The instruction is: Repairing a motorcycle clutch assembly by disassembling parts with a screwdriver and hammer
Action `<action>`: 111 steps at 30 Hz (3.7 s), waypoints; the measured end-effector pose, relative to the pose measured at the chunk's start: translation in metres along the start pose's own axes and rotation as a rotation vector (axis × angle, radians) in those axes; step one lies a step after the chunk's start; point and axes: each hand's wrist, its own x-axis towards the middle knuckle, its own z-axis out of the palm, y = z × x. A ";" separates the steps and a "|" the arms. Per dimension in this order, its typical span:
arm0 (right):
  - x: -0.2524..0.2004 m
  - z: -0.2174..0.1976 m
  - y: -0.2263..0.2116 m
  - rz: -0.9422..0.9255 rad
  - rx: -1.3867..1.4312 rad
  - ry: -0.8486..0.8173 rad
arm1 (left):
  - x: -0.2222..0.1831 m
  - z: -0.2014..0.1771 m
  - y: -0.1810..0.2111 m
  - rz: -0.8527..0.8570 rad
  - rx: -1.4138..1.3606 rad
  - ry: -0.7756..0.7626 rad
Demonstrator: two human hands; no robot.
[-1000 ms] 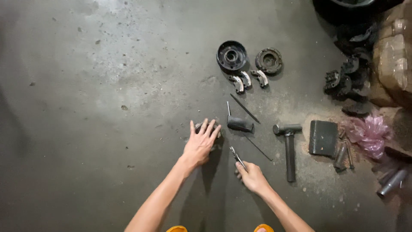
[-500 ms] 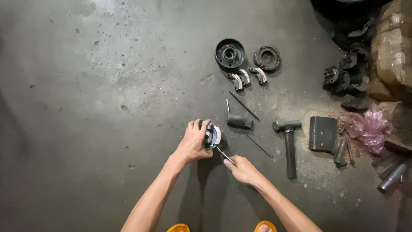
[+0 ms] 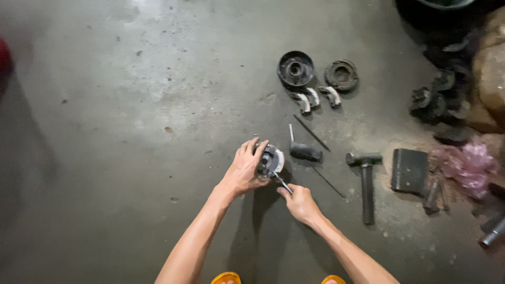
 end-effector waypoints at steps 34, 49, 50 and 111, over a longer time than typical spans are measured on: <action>0.022 0.040 0.028 0.097 0.036 0.114 | -0.024 0.038 -0.077 -0.290 -0.051 0.346; 0.024 0.040 0.035 0.082 0.072 0.115 | 0.005 0.030 0.003 -0.139 -0.247 0.065; 0.024 0.039 0.033 0.077 0.071 0.107 | 0.004 0.028 0.004 -0.144 -0.205 0.048; 0.088 -0.063 -0.068 0.478 -0.006 -0.536 | -0.022 0.077 -0.041 0.466 0.221 0.608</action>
